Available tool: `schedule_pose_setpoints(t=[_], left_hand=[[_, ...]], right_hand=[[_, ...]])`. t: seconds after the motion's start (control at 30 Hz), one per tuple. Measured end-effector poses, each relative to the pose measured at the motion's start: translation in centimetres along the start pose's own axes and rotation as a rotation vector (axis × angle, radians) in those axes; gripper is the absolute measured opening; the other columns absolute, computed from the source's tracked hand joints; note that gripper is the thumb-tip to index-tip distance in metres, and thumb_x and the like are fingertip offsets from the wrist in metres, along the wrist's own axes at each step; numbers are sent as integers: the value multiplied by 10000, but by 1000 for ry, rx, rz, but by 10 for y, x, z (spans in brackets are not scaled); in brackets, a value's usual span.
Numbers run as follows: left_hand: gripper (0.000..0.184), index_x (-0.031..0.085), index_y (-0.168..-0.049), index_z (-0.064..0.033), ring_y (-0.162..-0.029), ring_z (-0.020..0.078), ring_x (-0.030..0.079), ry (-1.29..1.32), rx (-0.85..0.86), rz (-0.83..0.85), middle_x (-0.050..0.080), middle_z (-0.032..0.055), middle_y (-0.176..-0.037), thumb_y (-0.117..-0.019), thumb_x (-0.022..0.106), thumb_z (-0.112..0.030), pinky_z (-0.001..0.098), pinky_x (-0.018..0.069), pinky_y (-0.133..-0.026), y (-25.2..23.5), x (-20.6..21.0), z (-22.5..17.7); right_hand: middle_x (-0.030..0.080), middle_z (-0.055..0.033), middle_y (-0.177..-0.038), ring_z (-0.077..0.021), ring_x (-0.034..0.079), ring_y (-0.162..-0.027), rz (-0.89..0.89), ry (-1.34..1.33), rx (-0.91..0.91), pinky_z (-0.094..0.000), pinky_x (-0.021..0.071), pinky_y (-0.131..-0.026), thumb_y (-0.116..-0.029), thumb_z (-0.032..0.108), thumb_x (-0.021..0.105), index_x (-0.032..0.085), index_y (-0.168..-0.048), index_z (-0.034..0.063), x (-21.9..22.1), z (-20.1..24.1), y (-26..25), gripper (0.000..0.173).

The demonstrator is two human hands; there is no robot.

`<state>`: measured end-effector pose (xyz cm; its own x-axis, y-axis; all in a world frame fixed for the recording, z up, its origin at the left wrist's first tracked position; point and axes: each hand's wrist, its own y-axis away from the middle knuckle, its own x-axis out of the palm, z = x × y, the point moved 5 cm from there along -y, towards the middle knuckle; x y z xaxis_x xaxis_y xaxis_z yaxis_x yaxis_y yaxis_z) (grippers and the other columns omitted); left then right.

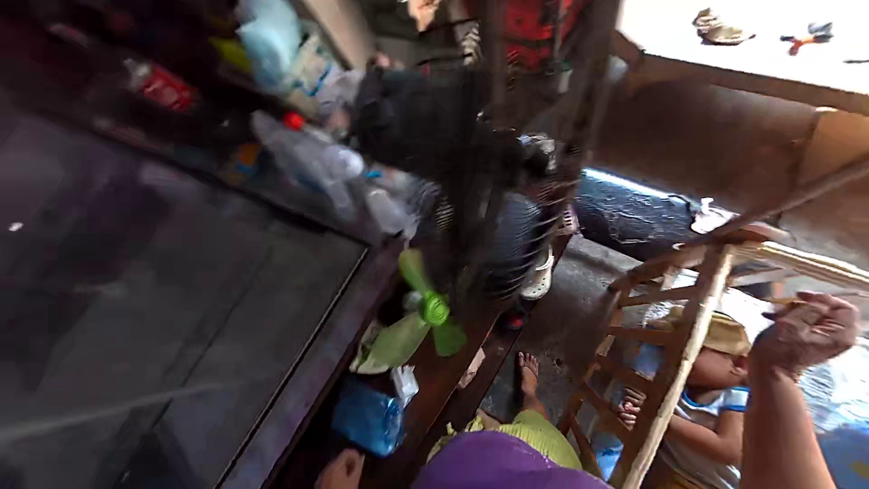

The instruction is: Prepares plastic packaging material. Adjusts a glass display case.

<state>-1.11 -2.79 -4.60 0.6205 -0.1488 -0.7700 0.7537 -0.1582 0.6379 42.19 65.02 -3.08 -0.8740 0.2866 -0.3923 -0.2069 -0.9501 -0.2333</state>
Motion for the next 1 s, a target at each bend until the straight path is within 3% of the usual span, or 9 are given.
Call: schedule_pose_setpoints(t=[0.1,0.27,0.33,0.43,0.5,0.6,0.8,0.93,1.0], left_hand=[[345,716,-1142,-5,-1099,398,679,62,-26,-121,716,227,-1116,-1033,587,-306,623,509,-980,4,-7,-3],[408,675,-1164,32,-1043,366,690,233,58,-190,704,223,-1098,-990,663,-337,564,535,-957,3,0,-9],[524,657,-1210,16,-1057,364,683,243,83,-148,690,219,-1149,-917,746,-409,566,544,-941,-6,14,-7],[725,592,-1331,-28,-1140,379,657,199,58,-77,635,216,-1303,-818,816,-488,589,544,-932,-22,35,-10],[602,573,-1361,-23,-1181,386,642,192,60,-47,613,225,-1345,-916,730,-397,585,533,-954,-33,48,-5],[369,615,-1319,0,-1194,373,646,218,85,-32,654,221,-1291,-1020,533,-200,564,516,-996,-43,50,0],[334,656,-1255,24,-1112,350,678,408,297,-156,687,218,-1203,-971,622,-147,530,536,-988,-16,21,1],[299,646,-1202,99,-1027,408,695,466,524,-332,688,283,-1131,-941,609,-43,580,558,-899,8,2,5],[292,631,-1180,137,-975,419,690,502,588,-378,679,317,-1077,-927,590,-3,568,556,-867,14,-8,6]], right_hand=[[513,-35,-792,17,493,-641,224,-49,-110,-181,481,-651,-1090,138,361,529,-1067,-171,41,63,73,353],[618,-166,-722,-181,596,-615,983,-12,-251,-362,528,-606,-1054,203,529,649,-921,-129,102,109,252,377],[707,-182,-898,-253,698,-787,1344,80,-256,-445,597,-753,-1039,235,566,715,-994,-59,119,116,327,333],[723,-167,-1142,-311,707,-1048,1706,205,-369,-537,557,-951,-1022,236,581,730,-1113,19,144,128,423,279],[701,-180,-1232,-344,688,-1124,1877,263,-416,-569,522,-1001,-1040,219,543,693,-1240,37,160,140,470,309],[706,-190,-1229,-353,660,-1188,2005,257,-505,-552,482,-1061,-1053,167,504,711,-1223,22,180,163,518,305],[658,-243,-1277,-421,626,-1209,2189,266,-738,-616,482,-1034,-1000,19,545,670,-1259,-6,202,197,614,289],[693,-198,-1201,-381,658,-1140,1973,347,-1023,-594,537,-945,-970,55,630,717,-1140,4,206,193,646,198],[683,-218,-1227,-392,633,-1181,1966,391,-851,-606,489,-1000,-1005,122,605,709,-1152,-31,212,195,650,236]])
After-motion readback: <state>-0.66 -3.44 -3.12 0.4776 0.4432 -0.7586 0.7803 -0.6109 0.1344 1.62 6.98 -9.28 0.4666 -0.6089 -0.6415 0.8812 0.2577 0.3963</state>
